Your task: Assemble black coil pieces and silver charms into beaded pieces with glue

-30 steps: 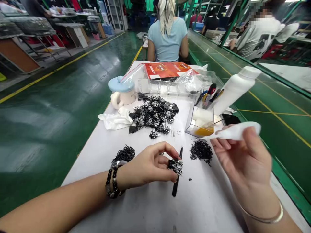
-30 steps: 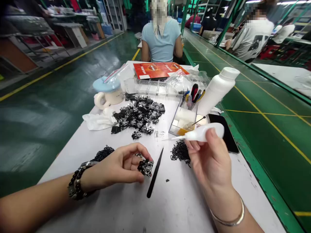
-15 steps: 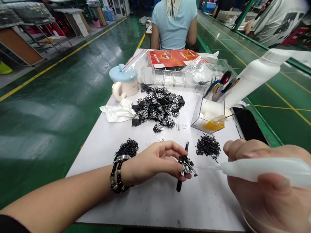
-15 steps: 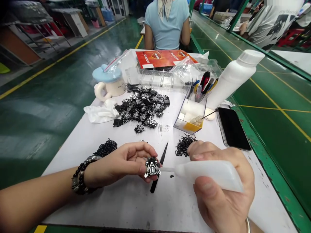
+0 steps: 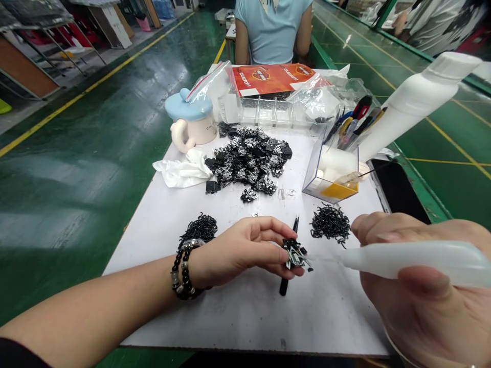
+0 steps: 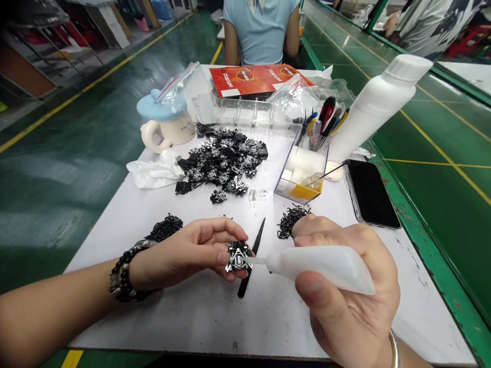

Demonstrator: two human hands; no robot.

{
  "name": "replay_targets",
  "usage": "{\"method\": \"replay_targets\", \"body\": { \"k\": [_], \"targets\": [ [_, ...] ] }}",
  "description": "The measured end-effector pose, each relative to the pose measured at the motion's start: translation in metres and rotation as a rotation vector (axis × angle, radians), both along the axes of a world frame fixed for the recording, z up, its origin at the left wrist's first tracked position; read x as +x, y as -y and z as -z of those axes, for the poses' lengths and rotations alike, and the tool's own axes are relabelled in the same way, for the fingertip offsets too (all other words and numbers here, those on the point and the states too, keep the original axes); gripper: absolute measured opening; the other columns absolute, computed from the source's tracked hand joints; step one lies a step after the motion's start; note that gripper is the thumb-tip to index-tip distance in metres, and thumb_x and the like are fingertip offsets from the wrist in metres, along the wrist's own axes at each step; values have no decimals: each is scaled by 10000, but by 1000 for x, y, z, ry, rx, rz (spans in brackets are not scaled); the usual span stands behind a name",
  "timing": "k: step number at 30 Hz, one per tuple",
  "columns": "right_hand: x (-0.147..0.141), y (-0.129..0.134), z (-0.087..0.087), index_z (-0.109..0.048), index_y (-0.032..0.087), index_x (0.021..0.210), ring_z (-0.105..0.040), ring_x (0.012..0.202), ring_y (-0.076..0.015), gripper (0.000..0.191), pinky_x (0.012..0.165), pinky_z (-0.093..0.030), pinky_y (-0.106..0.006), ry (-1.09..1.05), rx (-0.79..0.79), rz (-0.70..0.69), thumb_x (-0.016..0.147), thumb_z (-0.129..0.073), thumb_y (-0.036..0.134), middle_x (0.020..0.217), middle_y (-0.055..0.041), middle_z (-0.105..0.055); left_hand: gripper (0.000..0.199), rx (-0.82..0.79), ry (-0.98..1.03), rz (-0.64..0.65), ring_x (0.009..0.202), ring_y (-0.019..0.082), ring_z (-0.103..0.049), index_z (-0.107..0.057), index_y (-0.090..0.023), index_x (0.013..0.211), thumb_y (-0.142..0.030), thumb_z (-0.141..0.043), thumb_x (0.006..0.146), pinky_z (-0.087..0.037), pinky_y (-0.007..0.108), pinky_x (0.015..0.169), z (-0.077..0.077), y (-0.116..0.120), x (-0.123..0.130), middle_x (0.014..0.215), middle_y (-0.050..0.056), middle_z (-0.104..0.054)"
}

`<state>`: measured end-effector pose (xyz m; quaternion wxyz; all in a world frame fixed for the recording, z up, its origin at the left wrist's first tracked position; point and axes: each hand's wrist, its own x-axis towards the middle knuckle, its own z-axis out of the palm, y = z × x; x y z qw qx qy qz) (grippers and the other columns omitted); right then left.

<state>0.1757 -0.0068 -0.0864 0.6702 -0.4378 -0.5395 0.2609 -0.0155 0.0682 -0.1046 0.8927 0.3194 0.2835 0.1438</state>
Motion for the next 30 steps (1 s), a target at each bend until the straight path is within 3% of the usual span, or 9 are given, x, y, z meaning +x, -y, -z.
{"method": "replay_targets", "body": {
  "k": [30],
  "targets": [
    [1, 0, 1, -678, 177, 814, -526, 608, -154, 150, 613, -424, -367, -35, -8, -16, 779, -720, 317, 635, -3, -558, 313, -23, 13, 5, 774, 227, -725, -602, -121, 946, -178, -785, 698, -570, 281, 684, 3, -1, 1, 837, 73, -694]
  ]
}}
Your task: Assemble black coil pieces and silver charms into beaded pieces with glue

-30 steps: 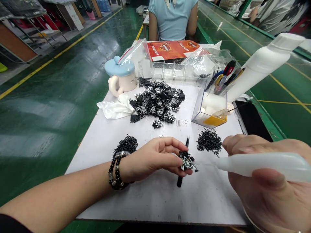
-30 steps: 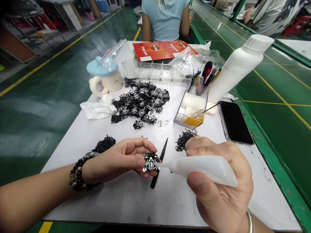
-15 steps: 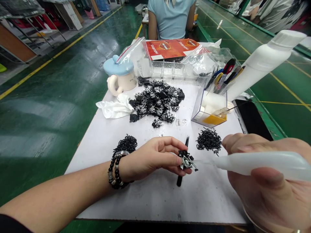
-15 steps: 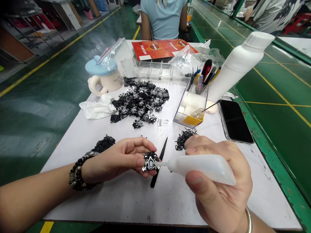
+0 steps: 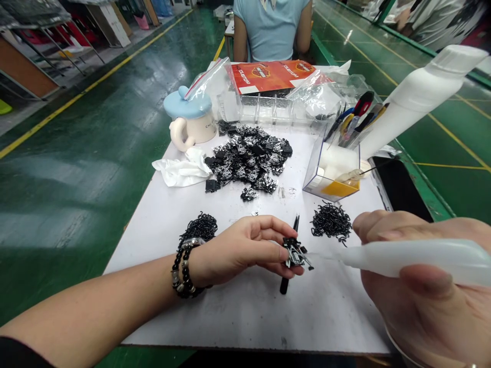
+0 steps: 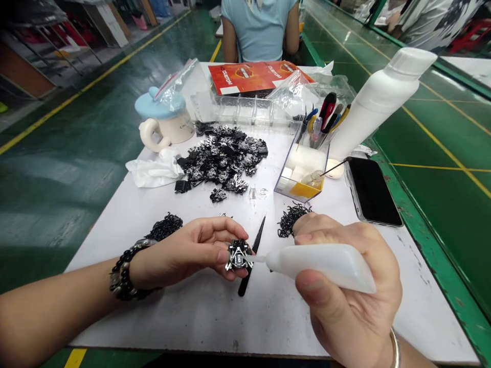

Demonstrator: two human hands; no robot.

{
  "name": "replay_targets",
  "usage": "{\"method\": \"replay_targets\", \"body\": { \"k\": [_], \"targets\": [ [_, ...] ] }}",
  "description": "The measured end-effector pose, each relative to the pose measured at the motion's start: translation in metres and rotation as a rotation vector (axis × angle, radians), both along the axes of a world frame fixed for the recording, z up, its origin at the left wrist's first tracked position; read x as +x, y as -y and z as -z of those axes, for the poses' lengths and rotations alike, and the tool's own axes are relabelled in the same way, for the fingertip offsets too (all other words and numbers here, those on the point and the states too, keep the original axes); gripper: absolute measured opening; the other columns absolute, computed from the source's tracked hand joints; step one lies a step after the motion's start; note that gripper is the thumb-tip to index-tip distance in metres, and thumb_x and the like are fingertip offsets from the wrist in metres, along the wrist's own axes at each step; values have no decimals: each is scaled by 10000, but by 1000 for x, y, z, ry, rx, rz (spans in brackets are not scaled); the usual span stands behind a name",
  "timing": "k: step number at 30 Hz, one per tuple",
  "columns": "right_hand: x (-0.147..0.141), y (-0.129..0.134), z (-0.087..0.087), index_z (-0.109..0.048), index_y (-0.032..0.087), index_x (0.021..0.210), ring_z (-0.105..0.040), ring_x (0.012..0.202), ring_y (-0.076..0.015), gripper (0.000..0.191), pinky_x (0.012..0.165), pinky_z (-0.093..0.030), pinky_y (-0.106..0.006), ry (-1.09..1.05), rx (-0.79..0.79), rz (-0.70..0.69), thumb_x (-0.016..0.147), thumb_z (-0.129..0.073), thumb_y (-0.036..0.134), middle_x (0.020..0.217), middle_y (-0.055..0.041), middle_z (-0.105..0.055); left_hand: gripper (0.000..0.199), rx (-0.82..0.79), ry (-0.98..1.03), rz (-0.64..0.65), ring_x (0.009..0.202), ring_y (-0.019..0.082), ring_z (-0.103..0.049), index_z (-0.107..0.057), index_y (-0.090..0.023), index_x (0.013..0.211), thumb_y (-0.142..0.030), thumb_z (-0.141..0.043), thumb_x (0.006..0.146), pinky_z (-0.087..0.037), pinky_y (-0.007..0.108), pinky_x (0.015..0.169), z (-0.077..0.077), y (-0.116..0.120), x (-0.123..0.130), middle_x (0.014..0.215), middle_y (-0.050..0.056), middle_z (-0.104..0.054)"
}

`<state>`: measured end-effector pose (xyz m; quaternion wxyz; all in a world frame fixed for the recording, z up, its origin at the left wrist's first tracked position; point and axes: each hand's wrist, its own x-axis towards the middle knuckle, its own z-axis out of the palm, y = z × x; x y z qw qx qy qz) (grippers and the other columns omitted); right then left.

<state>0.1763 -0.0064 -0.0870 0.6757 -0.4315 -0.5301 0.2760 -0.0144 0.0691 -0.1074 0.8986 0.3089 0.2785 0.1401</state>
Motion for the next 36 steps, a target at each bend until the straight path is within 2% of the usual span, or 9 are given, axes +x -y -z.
{"method": "replay_targets", "body": {
  "k": [6, 12, 20, 26, 29, 31, 34, 36],
  "targets": [
    [0, -1, -2, -670, 194, 809, -507, 583, -150, 164, 595, -420, -358, 17, 4, 16, 773, -724, 345, 606, 2, -552, 299, 3, -14, -6, 763, 221, -726, -604, -124, 937, -171, -778, 698, -572, 274, 676, -2, 1, -1, 823, 66, -696],
    [-2, -3, -7, -640, 226, 756, -495, 552, -147, 195, 626, -419, -368, -113, -62, 16, 715, -772, 365, 559, 27, -511, 294, -2, -8, -5, 769, 220, -728, -610, -120, 947, -163, -772, 706, -579, 266, 684, -1, 1, -2, 827, 67, -695],
    [1, -1, -1, -669, 199, 789, -528, 587, -156, 175, 607, -434, -359, -45, -35, -10, 760, -735, 358, 616, -4, -564, 303, -3, -18, -6, 766, 228, -728, -607, -114, 937, -169, -781, 695, -577, 268, 676, -3, 1, 0, 851, 84, -697],
    [0, 0, -3, -654, 188, 790, -513, 565, -148, 174, 605, -434, -364, -49, -26, -14, 768, -729, 344, 601, 5, -560, 310, -9, -27, -12, 761, 225, -727, -604, -114, 942, -160, -780, 691, -571, 268, 672, -3, 1, 0, 861, 86, -697],
    [-1, -5, -3, -628, 202, 739, -514, 548, -154, 216, 583, -441, -366, -66, 2, 52, 737, -752, 379, 595, 10, -554, 309, -1, -17, -2, 770, 224, -726, -600, -116, 949, -165, -775, 700, -570, 268, 677, -2, 1, -1, 835, 76, -693],
    [0, -13, -1, -616, 213, 744, -523, 558, -158, 213, 567, -450, -358, -72, 88, 194, 759, -730, 391, 606, 14, -539, 314, 11, -8, 7, 783, 226, -724, -593, -115, 959, -172, -771, 706, -571, 273, 683, -1, 2, -1, 836, 77, -690],
    [4, -28, 9, -594, 220, 822, -514, 553, -140, 153, 511, -436, -320, -44, 195, 388, 781, -703, 320, 684, 20, -496, 320, 30, 2, 17, 782, 226, -722, -575, -130, 968, -179, -762, 713, -573, 286, 680, 0, 3, -1, 858, 80, -689],
    [7, -37, 19, -554, 224, 811, -499, 572, -129, 183, 519, -424, -304, 78, 132, 372, 744, -717, 273, 728, 19, -465, 303, 42, 12, 35, 768, 212, -717, -567, -143, 959, -177, -751, 721, -571, 287, 675, 1, 5, 0, 858, 73, -687]
  ]
}}
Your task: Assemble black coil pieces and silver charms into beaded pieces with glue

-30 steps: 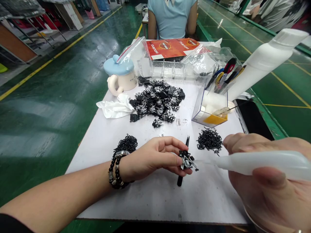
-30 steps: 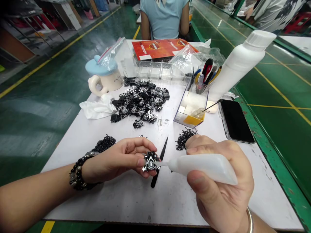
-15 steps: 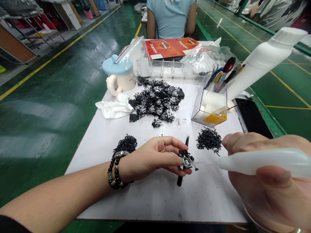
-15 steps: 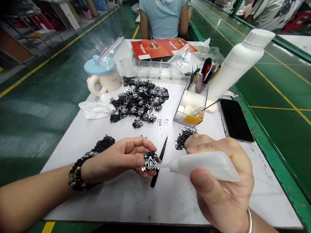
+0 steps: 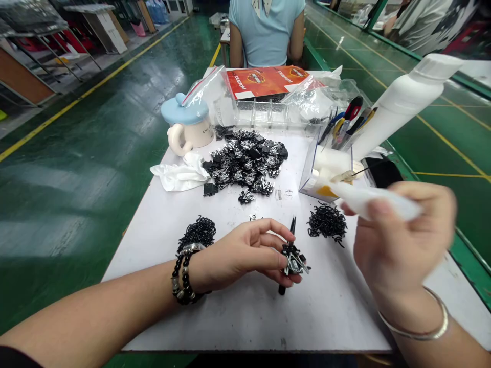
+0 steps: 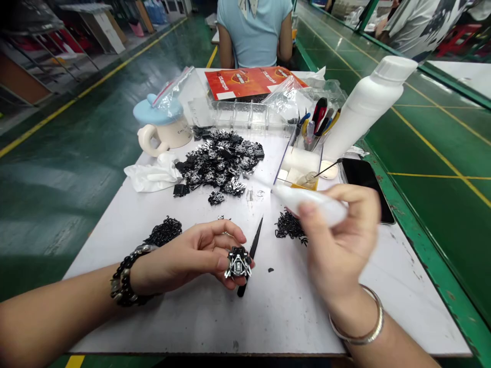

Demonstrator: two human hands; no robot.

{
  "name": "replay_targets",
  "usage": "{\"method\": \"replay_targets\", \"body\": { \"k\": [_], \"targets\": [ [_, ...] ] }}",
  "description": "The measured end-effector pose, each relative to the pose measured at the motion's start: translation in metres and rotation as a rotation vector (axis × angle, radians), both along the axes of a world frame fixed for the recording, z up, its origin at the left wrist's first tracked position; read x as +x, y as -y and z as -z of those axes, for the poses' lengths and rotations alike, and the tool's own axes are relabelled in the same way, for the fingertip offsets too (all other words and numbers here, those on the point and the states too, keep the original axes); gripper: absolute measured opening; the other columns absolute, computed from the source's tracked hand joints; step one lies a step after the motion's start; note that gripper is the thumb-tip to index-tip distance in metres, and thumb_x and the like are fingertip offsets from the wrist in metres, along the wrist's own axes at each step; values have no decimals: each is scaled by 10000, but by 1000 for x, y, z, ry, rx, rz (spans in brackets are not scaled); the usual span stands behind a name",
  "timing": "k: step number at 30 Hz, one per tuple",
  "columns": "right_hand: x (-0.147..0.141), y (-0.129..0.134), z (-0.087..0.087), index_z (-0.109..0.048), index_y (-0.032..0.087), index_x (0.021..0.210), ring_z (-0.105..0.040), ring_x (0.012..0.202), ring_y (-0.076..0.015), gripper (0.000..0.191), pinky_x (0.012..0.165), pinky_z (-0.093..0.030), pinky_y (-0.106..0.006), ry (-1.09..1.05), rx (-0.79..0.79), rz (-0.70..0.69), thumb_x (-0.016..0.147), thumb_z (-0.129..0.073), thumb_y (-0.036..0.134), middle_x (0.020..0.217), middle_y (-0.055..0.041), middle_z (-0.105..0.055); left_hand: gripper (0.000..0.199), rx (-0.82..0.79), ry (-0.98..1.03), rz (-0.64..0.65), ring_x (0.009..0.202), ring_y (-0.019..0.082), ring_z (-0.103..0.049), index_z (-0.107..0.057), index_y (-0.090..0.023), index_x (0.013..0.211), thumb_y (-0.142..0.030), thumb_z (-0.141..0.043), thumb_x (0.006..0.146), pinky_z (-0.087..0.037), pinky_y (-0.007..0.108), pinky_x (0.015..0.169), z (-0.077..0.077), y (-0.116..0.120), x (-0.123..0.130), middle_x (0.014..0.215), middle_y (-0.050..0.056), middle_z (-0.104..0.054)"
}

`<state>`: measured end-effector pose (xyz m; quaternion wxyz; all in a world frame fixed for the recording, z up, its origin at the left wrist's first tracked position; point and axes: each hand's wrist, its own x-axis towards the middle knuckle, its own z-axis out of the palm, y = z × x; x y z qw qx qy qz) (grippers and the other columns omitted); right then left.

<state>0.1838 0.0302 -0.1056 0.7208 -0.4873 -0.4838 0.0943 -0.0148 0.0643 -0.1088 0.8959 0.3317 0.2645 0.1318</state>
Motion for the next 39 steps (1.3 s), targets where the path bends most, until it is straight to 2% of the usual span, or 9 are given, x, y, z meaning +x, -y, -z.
{"method": "replay_targets", "body": {
  "k": [5, 9, 13, 16, 18, 21, 30, 36, 39],
  "targets": [
    [-1, -22, 25, -421, 240, 858, -559, 741, -161, 259, 684, -463, -320, 350, -478, -131, 750, -656, 220, 812, 4, -522, 284, -35, 11, 108, 753, 183, -705, -597, -139, 940, -176, -754, 706, -569, 287, 672, 1, 12, 3, 876, 68, -670],
    [-7, -35, 39, -362, 230, 941, -603, 679, -193, 310, 632, -480, -344, 453, -676, -137, 760, -614, 244, 794, -14, -584, 267, -112, 21, 206, 719, 150, -696, -617, -148, 959, -182, -728, 719, -565, 278, 671, 2, 28, 6, 849, 37, -646],
    [-6, -25, 36, -381, 209, 979, -591, 744, -213, 372, 666, -483, -369, 512, -618, -55, 742, -655, 295, 904, -67, -583, 261, -157, 82, 255, 653, 112, -685, -624, -160, 968, -127, -675, 714, -556, 245, 642, 9, 40, 7, 807, -5, -610],
    [-8, -12, 30, -448, 205, 950, -535, 793, -206, 229, 717, -448, -369, 727, -433, -14, 799, -614, 253, 887, -58, -553, 275, -146, 119, 290, 595, 85, -662, -616, -165, 961, -102, -661, 696, -540, 220, 615, 16, 44, 8, 790, -16, -618],
    [-14, -7, 28, -508, 206, 917, -509, 824, -205, 99, 749, -414, -377, 894, -392, -188, 838, -567, 200, 869, -50, -548, 272, -137, 107, 322, 575, 72, -647, -614, -165, 949, -104, -668, 689, -522, 204, 613, 19, 46, 9, 770, -18, -640],
    [-27, -5, 29, -588, 217, 919, -482, 849, -210, 76, 755, -374, -386, 1021, -487, -447, 848, -574, 195, 924, -53, -548, 297, -122, 54, 368, 569, 67, -633, -624, -164, 948, -118, -706, 666, -502, 192, 633, 21, 47, 9, 700, -33, -657],
    [-43, -8, 39, -655, 186, 878, -437, 823, -215, 97, 704, -319, -354, 1044, -500, -456, 836, -620, 267, 919, -72, -558, 689, -21, -51, 505, 611, 80, -603, -663, -204, 1041, -128, -899, 398, -493, 191, 628, 19, 38, 9, 695, -58, -650],
    [-43, -8, 38, -667, 199, 850, -435, 802, -200, 112, 707, -310, -346, 1010, -504, -447, 870, -568, 246, 882, -62, -554, 750, 154, -156, 538, 665, 129, -611, -645, -194, 1115, -202, -901, 409, -527, 241, 627, 15, 34, 9, 671, -44, -630],
    [-39, -8, 37, -675, 222, 855, -449, 813, -197, 98, 719, -326, -346, 976, -517, -463, 865, -579, 241, 888, -55, -554, 693, 191, -158, 480, 639, 119, -599, -654, -196, 1092, -207, -881, 437, -521, 251, 650, 16, 38, 9, 669, -43, -622]
  ]
}}
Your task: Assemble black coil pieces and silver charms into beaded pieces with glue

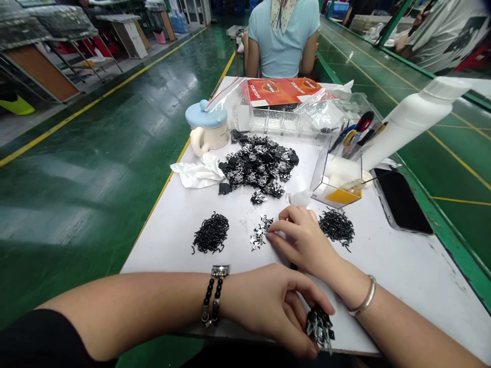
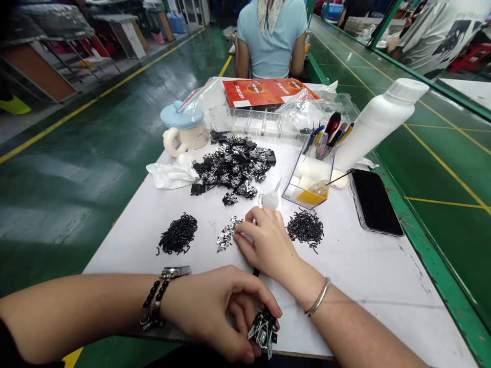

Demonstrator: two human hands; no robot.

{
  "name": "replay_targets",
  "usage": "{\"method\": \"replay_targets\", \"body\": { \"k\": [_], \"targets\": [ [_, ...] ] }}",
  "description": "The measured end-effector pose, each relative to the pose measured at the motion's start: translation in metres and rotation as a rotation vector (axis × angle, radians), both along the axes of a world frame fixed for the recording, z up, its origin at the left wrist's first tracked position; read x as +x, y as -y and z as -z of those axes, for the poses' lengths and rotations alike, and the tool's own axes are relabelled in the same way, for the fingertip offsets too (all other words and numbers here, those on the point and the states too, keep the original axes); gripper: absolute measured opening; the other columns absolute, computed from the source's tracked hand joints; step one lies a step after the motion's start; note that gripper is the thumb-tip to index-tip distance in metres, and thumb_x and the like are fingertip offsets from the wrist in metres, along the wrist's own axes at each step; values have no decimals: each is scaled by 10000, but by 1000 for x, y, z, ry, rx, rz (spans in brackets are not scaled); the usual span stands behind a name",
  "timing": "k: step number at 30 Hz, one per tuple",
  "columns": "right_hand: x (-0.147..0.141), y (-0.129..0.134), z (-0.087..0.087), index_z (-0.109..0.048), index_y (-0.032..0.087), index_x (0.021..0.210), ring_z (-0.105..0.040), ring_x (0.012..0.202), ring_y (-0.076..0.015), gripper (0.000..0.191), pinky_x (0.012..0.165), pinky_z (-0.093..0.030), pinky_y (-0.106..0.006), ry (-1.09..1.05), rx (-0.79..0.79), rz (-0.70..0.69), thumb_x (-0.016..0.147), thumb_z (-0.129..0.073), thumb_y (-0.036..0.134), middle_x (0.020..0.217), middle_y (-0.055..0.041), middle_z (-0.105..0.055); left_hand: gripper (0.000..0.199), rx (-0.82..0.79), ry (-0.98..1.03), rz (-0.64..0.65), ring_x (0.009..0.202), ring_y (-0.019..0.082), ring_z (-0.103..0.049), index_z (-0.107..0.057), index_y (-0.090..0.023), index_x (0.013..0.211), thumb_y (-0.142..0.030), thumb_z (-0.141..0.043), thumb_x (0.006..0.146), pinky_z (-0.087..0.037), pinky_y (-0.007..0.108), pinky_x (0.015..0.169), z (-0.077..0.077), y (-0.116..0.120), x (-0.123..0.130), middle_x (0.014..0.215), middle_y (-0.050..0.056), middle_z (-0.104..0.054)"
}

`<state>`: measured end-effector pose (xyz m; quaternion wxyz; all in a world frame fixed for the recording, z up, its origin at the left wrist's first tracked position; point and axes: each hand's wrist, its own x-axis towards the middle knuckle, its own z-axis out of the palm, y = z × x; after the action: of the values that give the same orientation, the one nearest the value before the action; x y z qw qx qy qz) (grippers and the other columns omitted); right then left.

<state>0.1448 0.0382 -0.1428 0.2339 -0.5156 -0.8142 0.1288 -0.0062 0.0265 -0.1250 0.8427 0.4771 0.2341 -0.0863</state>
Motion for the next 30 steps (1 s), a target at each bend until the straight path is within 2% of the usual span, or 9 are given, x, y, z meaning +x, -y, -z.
{"method": "replay_targets", "body": {
  "k": [4, 7, 11, 13, 15, 19, 21, 25, 30],
  "targets": [
    [4, -1, 1, -682, 250, 817, -473, 852, -199, 89, 765, -351, -367, -69, -87, 2, 860, -604, 251, 891, -38, -567, 527, 135, 11, -111, 573, 88, -532, -676, -181, 1043, -193, -812, 534, -500, 245, 668, 1, 4, -2, 604, -62, -552],
    [5, -2, -1, -686, 258, 782, -486, 845, -199, 114, 774, -364, -377, -85, -97, 16, 864, -607, 271, 864, -33, -574, 454, 287, 34, -165, 558, 90, -503, -679, -169, 1055, -209, -750, 608, -495, 238, 645, -4, 3, -3, 582, -64, -499],
    [10, -3, -7, -657, 238, 813, -498, 843, -197, 112, 786, -369, -381, -179, -95, 55, 884, -571, 249, 838, -30, -580, 382, 607, 126, -218, 674, 132, -563, -694, -180, 1037, -191, -715, 656, -502, 256, 701, -15, -4, -5, 743, -2, -597],
    [14, -2, -11, -618, 215, 804, -503, 819, -185, 115, 767, -380, -359, -313, -130, 69, 891, -550, 245, 804, -23, -566, 347, 779, 169, -271, 774, 168, -591, -698, -176, 1015, -174, -715, 668, -496, 292, 794, -20, -7, -7, 835, 33, -649],
    [19, 0, -15, -580, 200, 781, -499, 761, -166, 144, 715, -391, -325, -483, -202, 79, 897, -537, 274, 759, -12, -538, 331, 884, 191, -368, 854, 192, -608, -689, -160, 1009, -159, -709, 678, -485, 313, 858, -24, -7, -9, 907, 59, -670],
    [26, 6, -20, -570, 196, 783, -471, 703, -149, 185, 644, -377, -290, -746, -354, 138, 887, -552, 347, 742, -5, -521, 325, 946, 138, -651, 1037, 210, -610, -655, -147, 1027, -131, -688, 704, -457, 314, 958, -27, -2, -12, 1080, 93, -665],
    [27, 9, -21, -573, 195, 781, -467, 707, -149, 194, 654, -377, -290, -809, -399, 141, 880, -564, 361, 741, -5, -526, 329, 962, 136, -726, 1132, 224, -577, -651, -163, 1030, -136, -699, 706, -429, 324, 1009, -27, 1, -13, 1136, 93, -657],
    [25, 11, -22, -560, 195, 756, -458, 695, -142, 223, 651, -375, -281, -860, -424, 126, 872, -582, 384, 718, 2, -515, 333, 973, 188, -750, 1142, 234, -582, -654, -182, 1031, -142, -712, 706, -443, 338, 1007, -26, 2, -12, 1120, 90, -668],
    [22, 14, -21, -557, 201, 760, -464, 688, -133, 212, 626, -372, -272, -779, -372, 160, 878, -579, 375, 715, 9, -508, 340, 1007, 201, -751, 1138, 232, -588, -655, -163, 1028, -128, -714, 695, -445, 338, 1013, -22, 1, -11, 1124, 105, -669]
  ]
}}
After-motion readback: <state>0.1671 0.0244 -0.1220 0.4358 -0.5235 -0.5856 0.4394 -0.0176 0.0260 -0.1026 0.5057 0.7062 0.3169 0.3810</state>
